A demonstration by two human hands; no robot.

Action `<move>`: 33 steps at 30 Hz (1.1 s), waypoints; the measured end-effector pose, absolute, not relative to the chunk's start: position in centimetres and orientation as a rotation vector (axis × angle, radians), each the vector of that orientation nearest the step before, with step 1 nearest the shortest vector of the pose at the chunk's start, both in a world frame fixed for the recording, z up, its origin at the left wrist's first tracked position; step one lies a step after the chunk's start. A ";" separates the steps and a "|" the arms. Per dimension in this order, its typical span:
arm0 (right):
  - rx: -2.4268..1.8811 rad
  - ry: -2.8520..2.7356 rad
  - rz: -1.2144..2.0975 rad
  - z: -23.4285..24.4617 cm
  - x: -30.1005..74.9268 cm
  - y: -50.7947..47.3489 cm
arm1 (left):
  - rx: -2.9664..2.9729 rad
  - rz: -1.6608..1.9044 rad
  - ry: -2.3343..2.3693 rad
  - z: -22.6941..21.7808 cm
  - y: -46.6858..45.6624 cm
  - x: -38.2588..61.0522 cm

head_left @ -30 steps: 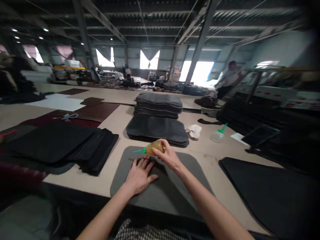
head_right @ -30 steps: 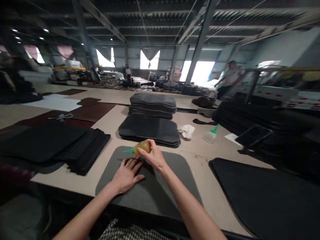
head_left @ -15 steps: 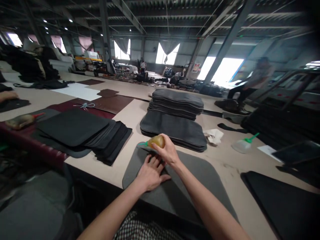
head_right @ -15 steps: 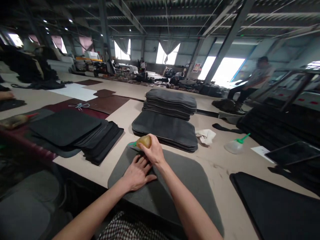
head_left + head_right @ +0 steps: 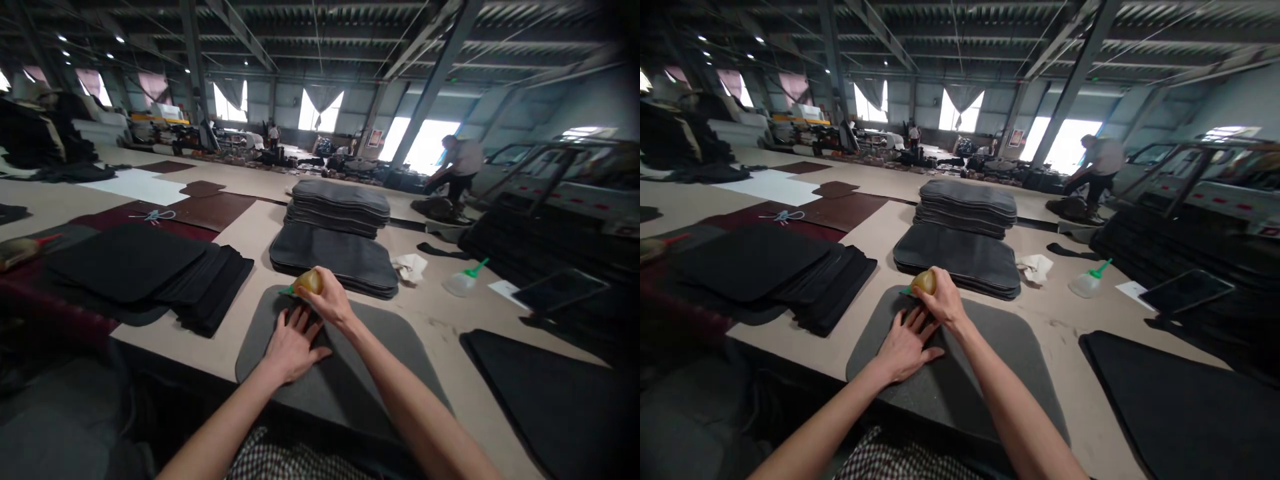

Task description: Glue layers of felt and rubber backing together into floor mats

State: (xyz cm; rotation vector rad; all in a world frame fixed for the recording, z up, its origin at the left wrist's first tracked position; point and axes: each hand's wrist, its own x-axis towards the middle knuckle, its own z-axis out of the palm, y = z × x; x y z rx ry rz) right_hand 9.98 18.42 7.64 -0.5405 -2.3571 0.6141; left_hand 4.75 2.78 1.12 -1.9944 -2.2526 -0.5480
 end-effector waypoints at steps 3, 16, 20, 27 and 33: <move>-0.576 -2.350 0.586 7.9 11.5 19.4 | -1.989 -0.528 -2.267 1.1 2.9 4.8; -0.766 -2.281 0.503 8.2 19.0 22.5 | -1.992 -0.409 -2.267 1.3 3.1 5.1; -0.845 -2.253 0.472 8.5 22.1 23.5 | -1.981 -0.348 -2.255 1.1 3.2 5.2; -0.974 -2.196 0.419 9.0 28.2 25.4 | -1.981 -0.278 -2.250 0.9 3.4 5.1; -1.117 -2.138 0.342 9.1 33.8 27.3 | -1.986 -0.228 -2.225 0.8 3.5 5.1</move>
